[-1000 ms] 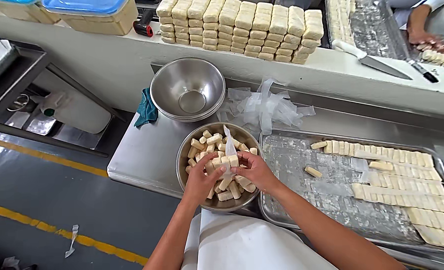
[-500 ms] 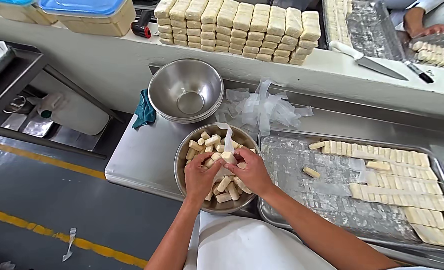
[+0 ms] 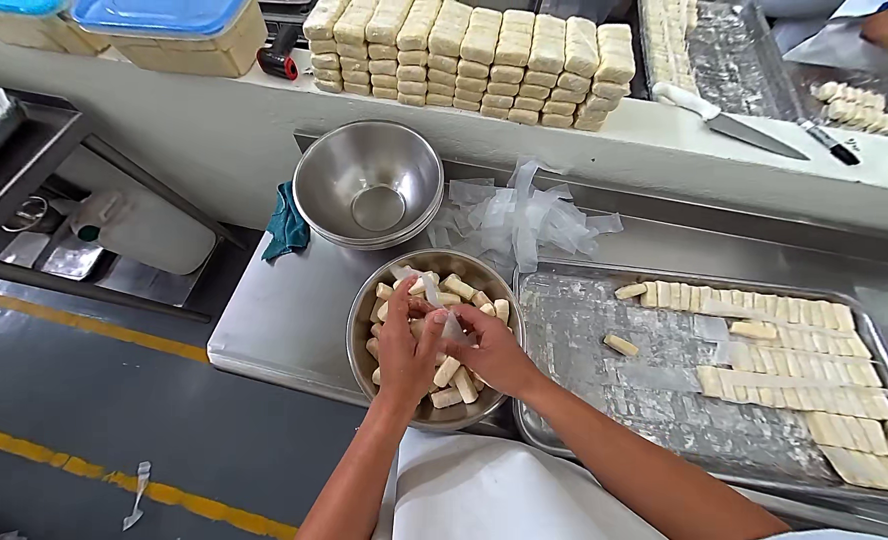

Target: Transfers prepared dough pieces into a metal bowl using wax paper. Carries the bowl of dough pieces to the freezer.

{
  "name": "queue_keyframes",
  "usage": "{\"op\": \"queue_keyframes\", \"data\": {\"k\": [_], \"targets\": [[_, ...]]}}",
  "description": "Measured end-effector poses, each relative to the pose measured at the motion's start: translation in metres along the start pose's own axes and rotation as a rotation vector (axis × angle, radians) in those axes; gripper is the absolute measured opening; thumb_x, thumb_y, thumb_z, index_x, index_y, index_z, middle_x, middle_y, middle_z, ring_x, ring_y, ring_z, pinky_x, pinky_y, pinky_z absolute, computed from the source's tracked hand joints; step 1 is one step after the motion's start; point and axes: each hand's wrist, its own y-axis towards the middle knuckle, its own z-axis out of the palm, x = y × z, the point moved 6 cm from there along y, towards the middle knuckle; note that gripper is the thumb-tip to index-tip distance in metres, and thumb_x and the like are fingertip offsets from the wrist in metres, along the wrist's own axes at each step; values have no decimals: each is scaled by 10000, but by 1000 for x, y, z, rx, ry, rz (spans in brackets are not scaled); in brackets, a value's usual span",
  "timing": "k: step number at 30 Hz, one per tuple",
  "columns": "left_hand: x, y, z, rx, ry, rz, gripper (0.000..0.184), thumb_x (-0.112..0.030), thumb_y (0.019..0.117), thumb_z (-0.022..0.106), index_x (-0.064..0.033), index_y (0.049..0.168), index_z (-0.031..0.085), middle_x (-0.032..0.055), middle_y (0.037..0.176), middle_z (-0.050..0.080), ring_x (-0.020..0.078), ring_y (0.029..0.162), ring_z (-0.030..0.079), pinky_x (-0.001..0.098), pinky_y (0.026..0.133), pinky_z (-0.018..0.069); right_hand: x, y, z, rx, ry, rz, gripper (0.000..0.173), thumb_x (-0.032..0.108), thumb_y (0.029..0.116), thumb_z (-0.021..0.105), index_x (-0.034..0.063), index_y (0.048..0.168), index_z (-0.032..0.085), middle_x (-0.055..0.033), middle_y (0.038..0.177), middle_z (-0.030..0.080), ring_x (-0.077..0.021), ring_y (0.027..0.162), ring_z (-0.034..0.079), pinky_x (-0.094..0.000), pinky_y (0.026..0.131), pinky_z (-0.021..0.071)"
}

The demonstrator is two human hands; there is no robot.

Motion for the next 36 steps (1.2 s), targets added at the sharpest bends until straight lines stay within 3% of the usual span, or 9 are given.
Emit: {"op": "queue_keyframes", "data": {"k": [3,7,15,19,22,24,27,31,36], "targets": [[7,-4,0,121,-230,-224,525,-252,1000,617,-51,1464,475,98,1307,631,171,1136,644,370,953,555,-2,1,-12,-112,111,60,402,116,905,775,33,1262,610,-94,1082,704,-150,932,701,-325,809,608],[9,-11,3,134,-289,-292,277,-85,991,651,-24,1261,648,52,1080,741,112,958,719,296,877,602,-3,1,-13,-83,136,88,397,78,901,774,31,1265,622,-91,1099,710,-151,959,704,-315,836,607],[15,-13,-8,-35,-37,-201,307,-149,927,735,-12,1189,652,79,984,729,133,829,715,337,761,613,-4,1,-14,-194,-289,-52,422,173,884,807,4,1207,593,-157,1123,631,-235,992,654,-405,862,575],[16,-10,-28,-66,-180,-255,358,-146,1016,545,-27,1350,504,109,1122,670,167,855,709,343,733,622,-25,7,-31,-29,-567,11,461,162,889,800,7,1291,638,-198,1176,637,-335,1067,653,-519,926,556],[29,-9,-32,34,-43,-266,479,-178,1026,521,-57,1481,436,139,1353,605,224,1075,682,431,883,590,-32,4,-43,-21,-618,-21,248,130,922,757,29,1147,731,-148,1052,703,-281,958,691,-482,881,574],[35,-13,-26,138,54,-285,541,-201,1000,581,-57,1505,451,165,1467,531,287,1273,582,529,1033,497,-21,1,-46,-72,-524,-69,154,118,965,698,52,1088,763,-93,1007,729,-199,922,703,-410,866,586],[26,-19,-13,196,75,-259,665,-323,947,657,-80,1526,438,140,1544,461,284,1417,454,543,1123,414,6,2,-45,-138,-369,-147,159,127,1002,640,59,1060,771,-55,1007,752,-113,949,707,-333,879,579],[10,-19,3,178,0,-137,746,-360,887,767,-38,1487,462,176,1466,526,284,1361,509,513,1102,448,30,6,-39,-132,-189,-118,143,122,1004,629,45,1059,736,-28,996,731,-57,948,677,-261,875,554],[4,-10,20,165,65,-51,451,-201,930,734,-29,1327,607,137,1248,657,235,1162,639,466,1003,531,47,10,-37,-149,351,-61,123,27,1022,527,45,1043,647,-17,876,715,-97,774,709,-284,739,622]]}}
